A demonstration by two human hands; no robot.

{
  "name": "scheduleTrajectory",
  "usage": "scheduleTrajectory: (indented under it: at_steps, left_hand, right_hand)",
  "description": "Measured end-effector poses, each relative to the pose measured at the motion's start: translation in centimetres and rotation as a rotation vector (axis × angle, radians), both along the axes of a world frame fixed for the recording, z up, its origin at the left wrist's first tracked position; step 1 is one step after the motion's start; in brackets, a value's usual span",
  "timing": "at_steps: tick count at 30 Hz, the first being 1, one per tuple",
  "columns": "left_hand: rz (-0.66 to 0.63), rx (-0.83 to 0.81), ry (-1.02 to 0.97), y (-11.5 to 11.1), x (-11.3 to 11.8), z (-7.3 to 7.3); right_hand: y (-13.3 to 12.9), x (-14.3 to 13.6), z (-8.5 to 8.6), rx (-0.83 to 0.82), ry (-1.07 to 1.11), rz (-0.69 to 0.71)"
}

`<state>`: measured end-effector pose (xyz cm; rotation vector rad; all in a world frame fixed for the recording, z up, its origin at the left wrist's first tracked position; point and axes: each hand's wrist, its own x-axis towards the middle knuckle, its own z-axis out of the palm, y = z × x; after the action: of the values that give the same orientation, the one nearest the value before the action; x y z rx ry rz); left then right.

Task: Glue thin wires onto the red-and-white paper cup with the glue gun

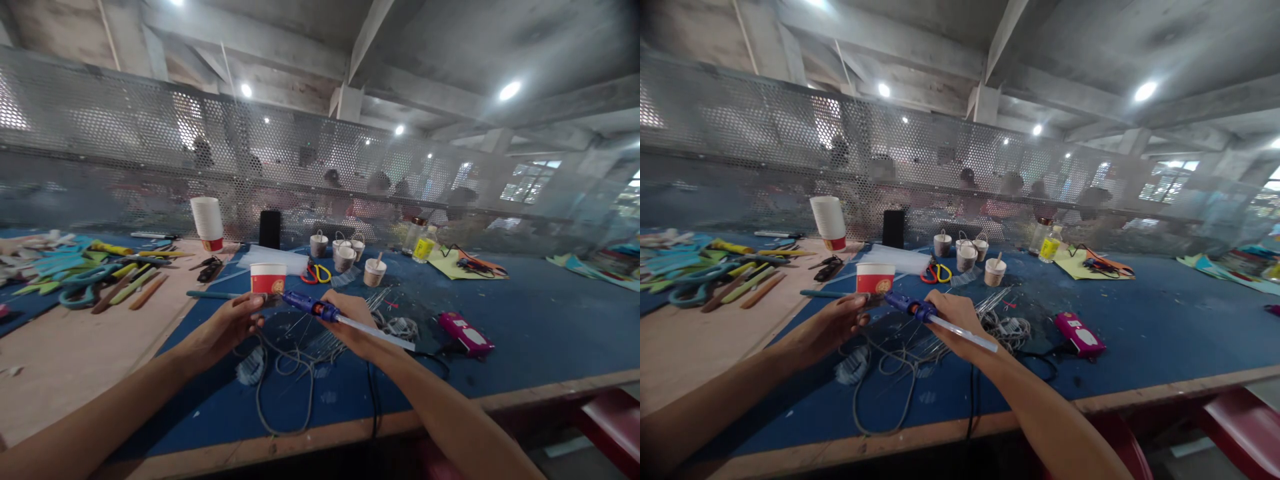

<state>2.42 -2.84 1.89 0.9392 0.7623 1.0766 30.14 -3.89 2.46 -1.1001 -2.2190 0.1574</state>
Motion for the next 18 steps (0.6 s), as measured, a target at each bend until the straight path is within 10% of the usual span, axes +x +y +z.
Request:
scheduleTrajectory:
  at_steps: [18]
  left_hand:
    - [0.043, -0.028, 0.008, -0.04, 0.01, -0.03]
  right_hand:
    - [0.18, -0.06, -0.18, -0.002, -0.031, 0.005]
